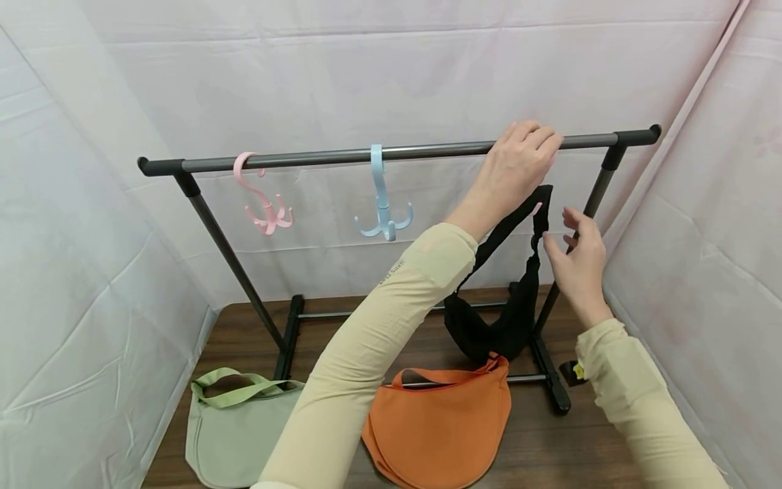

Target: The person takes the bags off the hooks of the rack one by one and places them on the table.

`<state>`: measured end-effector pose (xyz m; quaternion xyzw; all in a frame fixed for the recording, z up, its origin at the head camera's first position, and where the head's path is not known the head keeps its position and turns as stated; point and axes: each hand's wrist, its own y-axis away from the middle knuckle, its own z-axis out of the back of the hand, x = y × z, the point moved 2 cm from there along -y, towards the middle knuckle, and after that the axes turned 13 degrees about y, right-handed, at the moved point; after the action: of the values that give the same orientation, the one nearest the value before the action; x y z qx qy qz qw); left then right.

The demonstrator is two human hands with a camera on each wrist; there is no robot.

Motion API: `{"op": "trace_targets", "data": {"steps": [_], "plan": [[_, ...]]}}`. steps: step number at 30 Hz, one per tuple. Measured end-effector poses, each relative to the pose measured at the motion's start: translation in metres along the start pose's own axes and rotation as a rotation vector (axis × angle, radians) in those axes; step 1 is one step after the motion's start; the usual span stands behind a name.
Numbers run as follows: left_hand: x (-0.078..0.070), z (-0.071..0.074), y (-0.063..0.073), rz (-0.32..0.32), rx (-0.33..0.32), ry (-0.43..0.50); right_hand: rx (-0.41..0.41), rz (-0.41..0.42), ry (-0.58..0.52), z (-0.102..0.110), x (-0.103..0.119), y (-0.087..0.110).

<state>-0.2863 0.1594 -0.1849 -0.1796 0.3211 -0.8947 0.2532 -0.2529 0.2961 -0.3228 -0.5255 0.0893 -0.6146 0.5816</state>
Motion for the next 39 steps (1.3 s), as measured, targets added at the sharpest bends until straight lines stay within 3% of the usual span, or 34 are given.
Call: {"op": "trace_targets", "data": {"steps": [8,17,26,39], "plan": [[-0.001,0.001,0.001,-0.012,-0.025,-0.022,0.066,-0.022,0.005,-0.007,0.004,-0.026],[-0.001,0.000,0.000,-0.016,-0.022,-0.023,0.136,-0.104,-0.007,-0.014,0.004,-0.042],[-0.002,0.000,0.001,-0.019,-0.036,-0.023,0.051,-0.109,-0.023,-0.010,0.004,-0.045],[-0.002,-0.002,0.000,-0.022,-0.035,-0.037,-0.065,0.014,0.034,0.002,0.007,-0.053]]}}
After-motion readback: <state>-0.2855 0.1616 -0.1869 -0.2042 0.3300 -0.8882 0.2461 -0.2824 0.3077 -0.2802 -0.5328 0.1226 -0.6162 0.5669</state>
